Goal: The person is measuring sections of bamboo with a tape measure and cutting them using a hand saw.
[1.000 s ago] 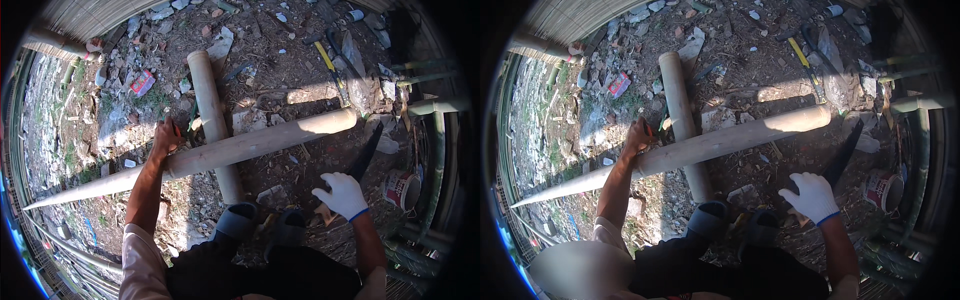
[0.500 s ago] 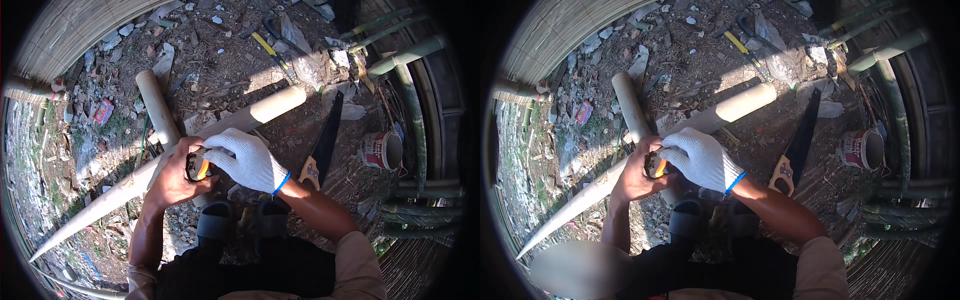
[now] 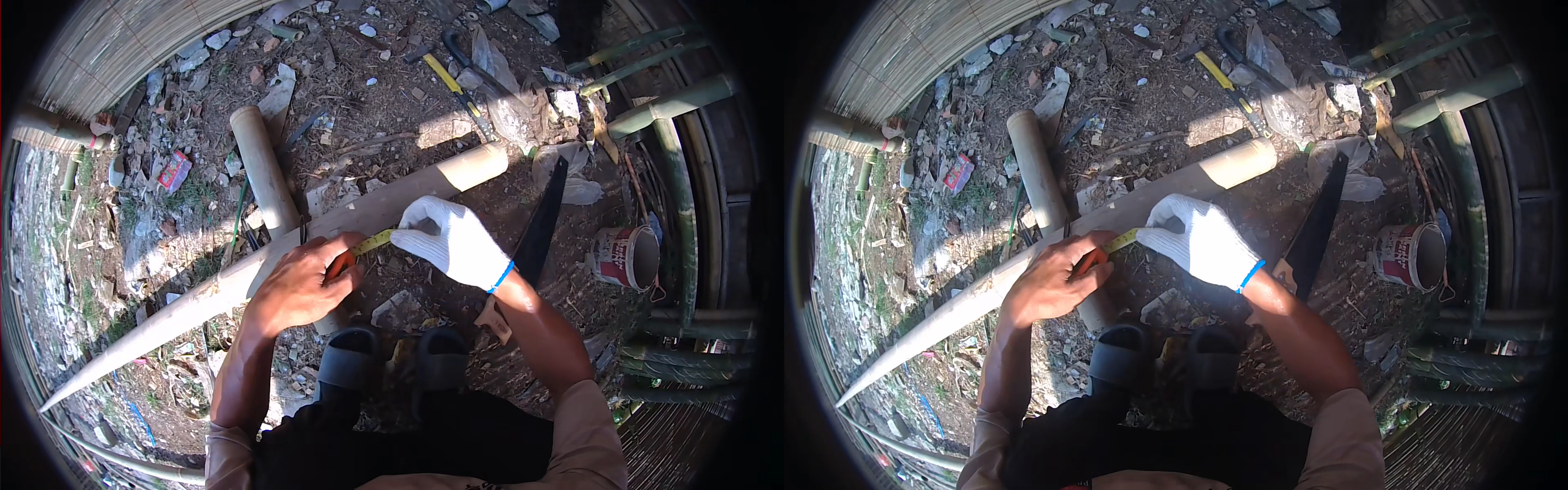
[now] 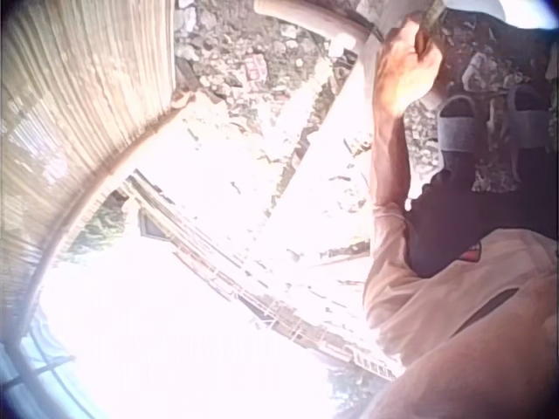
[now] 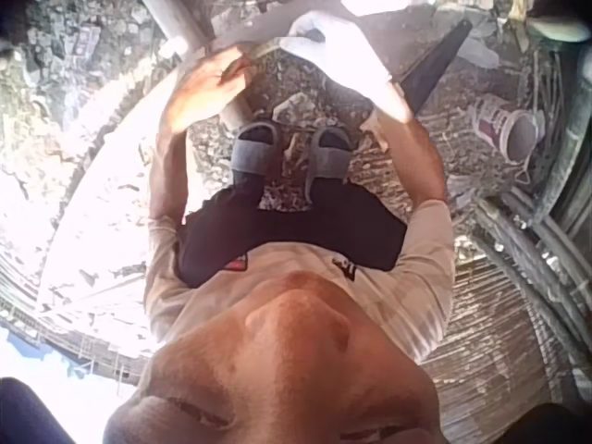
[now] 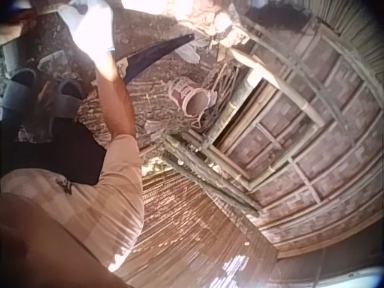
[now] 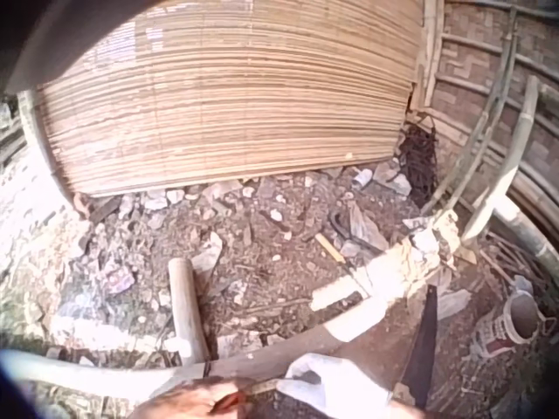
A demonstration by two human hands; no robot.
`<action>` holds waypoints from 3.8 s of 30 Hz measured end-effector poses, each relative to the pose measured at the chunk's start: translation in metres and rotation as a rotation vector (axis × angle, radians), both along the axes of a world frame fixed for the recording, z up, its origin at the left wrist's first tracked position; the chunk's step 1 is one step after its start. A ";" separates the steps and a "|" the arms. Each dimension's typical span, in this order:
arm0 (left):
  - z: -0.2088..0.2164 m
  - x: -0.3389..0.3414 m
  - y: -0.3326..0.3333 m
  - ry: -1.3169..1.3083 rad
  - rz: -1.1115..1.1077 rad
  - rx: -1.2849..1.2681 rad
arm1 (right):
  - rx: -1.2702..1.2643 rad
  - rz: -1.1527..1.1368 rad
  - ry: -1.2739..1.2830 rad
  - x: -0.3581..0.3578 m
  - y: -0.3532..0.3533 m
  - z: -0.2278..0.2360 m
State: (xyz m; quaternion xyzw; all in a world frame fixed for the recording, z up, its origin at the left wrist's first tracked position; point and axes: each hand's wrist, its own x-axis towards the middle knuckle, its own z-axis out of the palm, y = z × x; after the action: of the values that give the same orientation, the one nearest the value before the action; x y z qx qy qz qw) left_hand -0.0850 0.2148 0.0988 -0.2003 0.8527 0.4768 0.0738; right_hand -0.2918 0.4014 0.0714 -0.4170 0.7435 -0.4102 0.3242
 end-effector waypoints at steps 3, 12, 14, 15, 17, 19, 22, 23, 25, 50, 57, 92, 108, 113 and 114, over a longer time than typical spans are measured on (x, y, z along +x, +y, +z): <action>0.002 0.028 -0.029 -0.152 0.141 -0.056 | -0.094 -0.401 -0.188 -0.059 0.014 0.010; -0.014 0.086 -0.078 -0.309 0.414 -0.199 | 0.079 -0.611 -0.112 -0.136 0.023 -0.057; -0.016 0.097 -0.082 -0.339 0.447 -0.203 | 0.143 -0.595 -0.009 -0.134 0.021 -0.067; -0.017 0.102 -0.082 -0.320 0.442 -0.202 | 0.204 -0.574 0.075 -0.133 0.020 -0.069; -0.018 0.109 -0.085 -0.359 0.398 -0.260 | 0.261 -0.532 0.156 -0.132 0.018 -0.069; -0.020 0.111 -0.088 -0.317 0.371 -0.292 | 0.229 -0.529 0.178 -0.131 0.016 -0.068; -0.022 0.107 -0.091 -0.383 0.400 -0.214 | 0.136 -0.563 -0.001 -0.129 0.014 -0.062; -0.022 0.106 -0.091 -0.392 0.400 -0.219 | 0.129 -0.549 0.015 -0.129 0.013 -0.060; -0.021 0.103 -0.091 -0.376 0.436 -0.220 | 0.169 -0.547 -0.104 -0.131 0.012 -0.056; -0.026 0.099 -0.093 -0.368 0.476 -0.304 | 0.213 -0.446 0.114 -0.134 0.002 -0.071; -0.022 0.100 -0.098 -0.453 0.452 -0.322 | 0.229 -0.457 0.070 -0.137 -0.003 -0.078; -0.046 0.235 -0.126 -0.451 0.561 -0.566 | 0.210 -0.379 0.112 -0.136 0.009 -0.086; -0.056 0.237 -0.130 -0.418 0.609 -0.565 | 0.084 -0.650 -0.257 -0.123 0.007 -0.089; -0.055 0.240 -0.133 -0.384 0.630 -0.513 | -0.114 -0.783 -0.170 -0.099 0.024 -0.101; -0.056 0.242 -0.133 -0.342 0.590 -0.514 | -0.147 -0.864 -0.116 -0.094 0.026 -0.105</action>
State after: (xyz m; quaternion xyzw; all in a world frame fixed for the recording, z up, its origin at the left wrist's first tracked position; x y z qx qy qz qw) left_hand 0.1574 0.0817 0.0427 -0.5237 0.8254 0.2096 0.0221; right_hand -0.3859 0.4273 -0.0334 -0.0660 0.7990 -0.5825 0.1338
